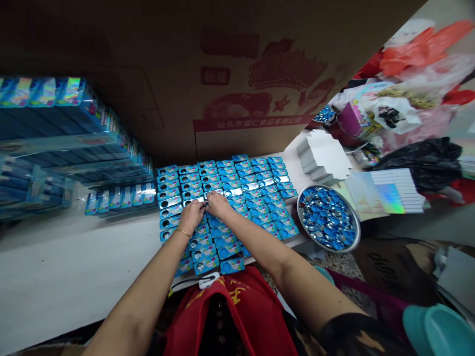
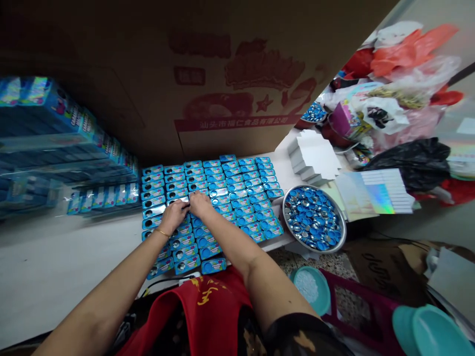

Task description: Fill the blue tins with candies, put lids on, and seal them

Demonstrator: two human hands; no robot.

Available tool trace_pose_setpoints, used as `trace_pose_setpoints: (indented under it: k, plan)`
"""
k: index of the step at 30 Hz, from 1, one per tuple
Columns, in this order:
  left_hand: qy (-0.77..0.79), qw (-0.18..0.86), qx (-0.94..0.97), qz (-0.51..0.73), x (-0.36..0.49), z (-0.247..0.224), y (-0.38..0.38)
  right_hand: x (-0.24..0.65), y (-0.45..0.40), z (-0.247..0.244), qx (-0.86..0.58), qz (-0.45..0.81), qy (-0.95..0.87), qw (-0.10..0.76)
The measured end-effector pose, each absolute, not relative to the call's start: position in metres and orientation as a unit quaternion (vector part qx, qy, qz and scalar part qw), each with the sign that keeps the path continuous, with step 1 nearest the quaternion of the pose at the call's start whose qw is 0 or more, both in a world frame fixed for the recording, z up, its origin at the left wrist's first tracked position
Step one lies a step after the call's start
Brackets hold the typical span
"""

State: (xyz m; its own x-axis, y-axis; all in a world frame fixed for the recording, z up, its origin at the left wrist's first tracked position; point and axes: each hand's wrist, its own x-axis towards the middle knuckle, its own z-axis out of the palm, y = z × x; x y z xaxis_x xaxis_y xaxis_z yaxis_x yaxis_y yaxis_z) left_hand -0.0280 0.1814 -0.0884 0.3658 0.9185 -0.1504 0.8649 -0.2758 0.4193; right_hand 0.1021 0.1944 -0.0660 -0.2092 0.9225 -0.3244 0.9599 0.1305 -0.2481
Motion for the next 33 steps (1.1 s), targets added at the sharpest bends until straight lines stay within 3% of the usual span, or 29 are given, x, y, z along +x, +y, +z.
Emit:
trace_pose_setpoints:
  k: [4, 7, 11, 15, 19, 25, 29, 31, 33]
  plan:
    - [0.559, 0.212, 0.800, 0.041, -0.027, -0.087, 0.182, 0.099, 0.200, -0.061, 0.611, -0.209, 0.762, 0.052]
    - [0.570, 0.204, 0.796, 0.027, -0.027, -0.086, 0.181, 0.101, 0.209, -0.048, 0.609, -0.220, 0.762, 0.004]
    - [0.569, 0.210, 0.794, 0.046, -0.027, -0.088, 0.184, 0.121, 0.218, -0.029, 0.623, -0.358, 0.677, -0.159]
    - [0.537, 0.229, 0.807, 0.088, -0.032, -0.095, 0.185, 0.166, 0.189, -0.022, 0.569, -0.622, 0.361, -0.399]
    - [0.514, 0.214, 0.818, 0.142, -0.039, -0.112, 0.193, 0.213, 0.123, -0.022, 0.437, -0.693, 0.163, -0.550]
    - [0.511, 0.292, 0.791, 0.168, -0.036, -0.103, 0.202, 0.266, 0.013, -0.007, 0.473, -0.622, 0.066, -0.620]
    - [0.562, 0.378, 0.702, 0.221, -0.023, -0.072, 0.198, 0.321, -0.026, 0.000, 0.649, -0.589, 0.119, -0.467]
    - [0.571, 0.393, 0.685, 0.224, -0.017, -0.061, 0.197, 0.371, -0.018, 0.014, 0.749, -0.486, 0.118, -0.434]
    - [0.597, 0.386, 0.673, 0.204, -0.012, -0.056, 0.198, 0.434, 0.005, 0.039, 0.803, -0.284, 0.097, -0.515]
